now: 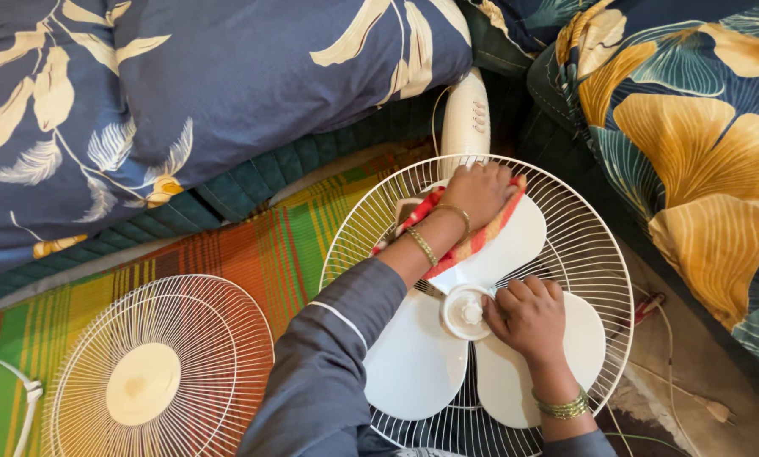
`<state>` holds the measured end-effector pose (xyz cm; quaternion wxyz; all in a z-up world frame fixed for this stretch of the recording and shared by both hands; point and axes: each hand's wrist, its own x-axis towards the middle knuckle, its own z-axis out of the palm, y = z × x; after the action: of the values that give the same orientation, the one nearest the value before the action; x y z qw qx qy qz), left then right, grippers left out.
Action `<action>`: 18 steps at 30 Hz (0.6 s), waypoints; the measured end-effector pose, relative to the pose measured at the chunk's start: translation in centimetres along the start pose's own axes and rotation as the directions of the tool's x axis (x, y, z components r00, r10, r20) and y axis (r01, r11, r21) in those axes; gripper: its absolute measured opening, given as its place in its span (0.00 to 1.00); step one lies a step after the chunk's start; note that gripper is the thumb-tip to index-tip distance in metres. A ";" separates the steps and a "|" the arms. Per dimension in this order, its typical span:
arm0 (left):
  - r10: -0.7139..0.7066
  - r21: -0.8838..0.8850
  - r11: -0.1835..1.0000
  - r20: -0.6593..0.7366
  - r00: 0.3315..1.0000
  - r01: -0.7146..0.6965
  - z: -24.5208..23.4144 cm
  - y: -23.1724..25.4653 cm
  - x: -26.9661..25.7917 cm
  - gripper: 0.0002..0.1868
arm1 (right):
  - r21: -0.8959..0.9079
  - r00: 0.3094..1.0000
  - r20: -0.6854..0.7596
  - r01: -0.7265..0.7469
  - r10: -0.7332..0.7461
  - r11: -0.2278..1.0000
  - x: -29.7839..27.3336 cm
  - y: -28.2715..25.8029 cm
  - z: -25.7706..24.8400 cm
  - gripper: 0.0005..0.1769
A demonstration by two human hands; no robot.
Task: The person wipes the fan blades with a cloth, then attaches the blades to the fan motor. They place the front wire cage over the blades and secure it by tightening the central hub nut with their hands.
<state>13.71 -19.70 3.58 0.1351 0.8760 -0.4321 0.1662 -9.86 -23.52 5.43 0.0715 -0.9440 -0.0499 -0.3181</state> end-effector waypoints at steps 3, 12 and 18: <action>-0.014 0.157 0.987 -0.068 0.998 0.025 -0.6 -1.4 -1.3 0.16 | -0.011 1.000 0.002 -0.001 0.001 1.000 -0.2 -0.2 -0.1 0.18; -0.283 0.038 0.955 -0.161 0.945 0.293 -4.6 -5.1 -7.8 0.12 | -0.055 1.000 0.011 -0.024 0.025 0.998 -0.9 -0.6 -0.3 0.17; -0.372 0.126 0.909 -0.186 0.909 0.398 -4.1 -3.1 -10.4 0.09 | -0.058 1.000 0.019 -0.021 0.023 0.998 -1.1 -0.8 -0.3 0.17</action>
<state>9.52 -8.90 2.78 0.1281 0.9361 -0.2235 0.2394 -11.01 -22.86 5.09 0.0474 -0.9492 -0.0310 -0.3096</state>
